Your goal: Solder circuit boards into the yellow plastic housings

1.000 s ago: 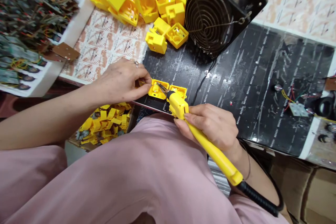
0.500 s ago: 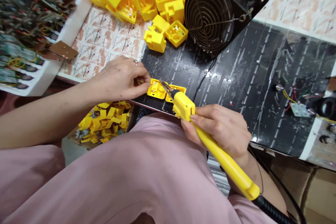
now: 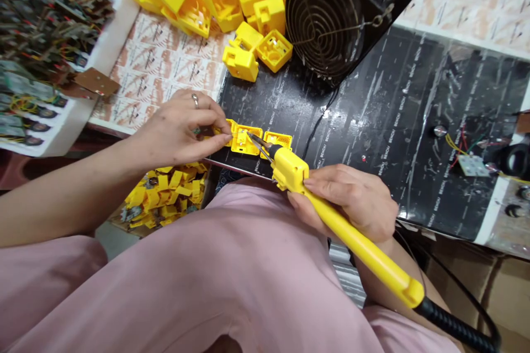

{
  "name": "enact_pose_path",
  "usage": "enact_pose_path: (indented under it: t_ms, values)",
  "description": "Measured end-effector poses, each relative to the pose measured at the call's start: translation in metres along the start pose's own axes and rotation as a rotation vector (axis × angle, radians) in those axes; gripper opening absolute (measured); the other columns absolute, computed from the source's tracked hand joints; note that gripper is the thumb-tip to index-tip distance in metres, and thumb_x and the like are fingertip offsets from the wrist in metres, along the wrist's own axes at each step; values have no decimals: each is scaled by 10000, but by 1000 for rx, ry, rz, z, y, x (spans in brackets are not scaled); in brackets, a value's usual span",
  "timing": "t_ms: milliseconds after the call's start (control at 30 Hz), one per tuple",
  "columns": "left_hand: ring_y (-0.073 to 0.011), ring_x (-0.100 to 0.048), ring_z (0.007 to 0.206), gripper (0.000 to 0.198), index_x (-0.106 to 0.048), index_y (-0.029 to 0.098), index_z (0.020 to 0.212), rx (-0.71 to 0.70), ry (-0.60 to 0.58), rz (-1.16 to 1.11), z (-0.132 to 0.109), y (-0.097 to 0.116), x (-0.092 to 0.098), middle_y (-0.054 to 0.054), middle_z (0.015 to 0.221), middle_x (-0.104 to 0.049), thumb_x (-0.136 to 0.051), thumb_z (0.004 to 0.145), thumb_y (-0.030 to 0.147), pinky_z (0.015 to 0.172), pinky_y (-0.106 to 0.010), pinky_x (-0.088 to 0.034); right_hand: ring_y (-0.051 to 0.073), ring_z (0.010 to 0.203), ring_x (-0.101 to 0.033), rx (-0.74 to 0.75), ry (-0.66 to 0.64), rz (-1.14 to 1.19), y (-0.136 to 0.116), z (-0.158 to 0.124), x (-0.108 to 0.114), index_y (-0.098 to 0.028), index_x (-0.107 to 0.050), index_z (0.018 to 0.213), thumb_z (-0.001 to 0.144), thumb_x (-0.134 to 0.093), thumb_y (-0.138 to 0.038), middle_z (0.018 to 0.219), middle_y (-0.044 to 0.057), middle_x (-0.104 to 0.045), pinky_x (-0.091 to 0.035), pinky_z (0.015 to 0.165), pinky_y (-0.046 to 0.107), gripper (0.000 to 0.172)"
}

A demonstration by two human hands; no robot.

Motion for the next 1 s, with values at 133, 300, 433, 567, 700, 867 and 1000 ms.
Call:
enact_pose_path:
  t_ms: [133, 300, 433, 567, 700, 867, 1000]
  values:
    - [-296, -717, 1090, 280, -767, 241, 912, -22, -62, 79, 2, 9, -3, -79, 1074, -812, -519, 1023, 307, 1147, -517, -456, 204, 708, -824, 6, -48, -75, 0, -3, 0, -238, -772, 1259, 996, -796, -134, 870, 21, -838, -710, 606, 274, 284]
    - [-300, -703, 1109, 273, -762, 235, 930, -4, -101, 124, 5, 11, -4, -76, 1089, -796, -514, 1018, 308, 1135, -500, -451, 164, 730, -815, 58, -58, 74, 2, -7, -3, -207, -712, 1067, 974, -830, -98, 842, 4, -808, -704, 654, 237, 186]
    - [-282, -695, 1094, 273, -757, 237, 934, -25, -96, 133, 5, 9, -5, -62, 1079, -790, -510, 1015, 320, 1124, -474, -447, 145, 745, -807, 39, -101, 57, 0, -4, -5, -227, -678, 1041, 1007, -814, -117, 837, -12, -787, -678, 648, 216, 179]
    - [-288, -698, 1088, 318, -764, 223, 931, -20, -108, 150, 6, 10, -6, -67, 1052, -778, -477, 1031, 316, 1132, -492, -441, 129, 745, -793, 89, -150, 13, -2, 2, -6, -219, -673, 1019, 1020, -828, -155, 857, 0, -793, -673, 709, 206, 168]
    - [-285, -698, 1079, 307, -754, 221, 903, -33, -74, 160, 7, 10, -8, -61, 1022, -777, -492, 1025, 325, 1121, -492, -450, 136, 696, -766, 178, -192, -15, -3, 8, -3, -218, -685, 1008, 967, -880, -123, 865, 1, -808, -668, 686, 246, 221]
    - [-283, -700, 1063, 274, -742, 223, 877, -63, -37, 157, 7, 9, -11, -51, 1031, -785, -521, 1007, 322, 1089, -482, -460, 153, 861, -792, 87, -213, -18, -2, 3, 9, -185, -725, 1071, 1107, -709, -201, 923, 62, -797, -687, 831, 284, 42]
    - [-290, -707, 1029, 248, -748, 219, 863, -68, -11, 153, 8, 8, -13, -61, 1002, -785, -550, 976, 316, 1020, -466, -470, 159, 798, -779, -37, -122, -8, 4, -11, 14, -276, -760, 1131, 1103, -718, -252, 861, 12, -767, -667, 727, 270, 56]
Point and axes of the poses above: each hand's wrist, its own z-axis towards the middle knuckle, its own x-axis out of the back of the hand, y = z × x, the point moved 2 cm from there along z, towards the middle knuckle
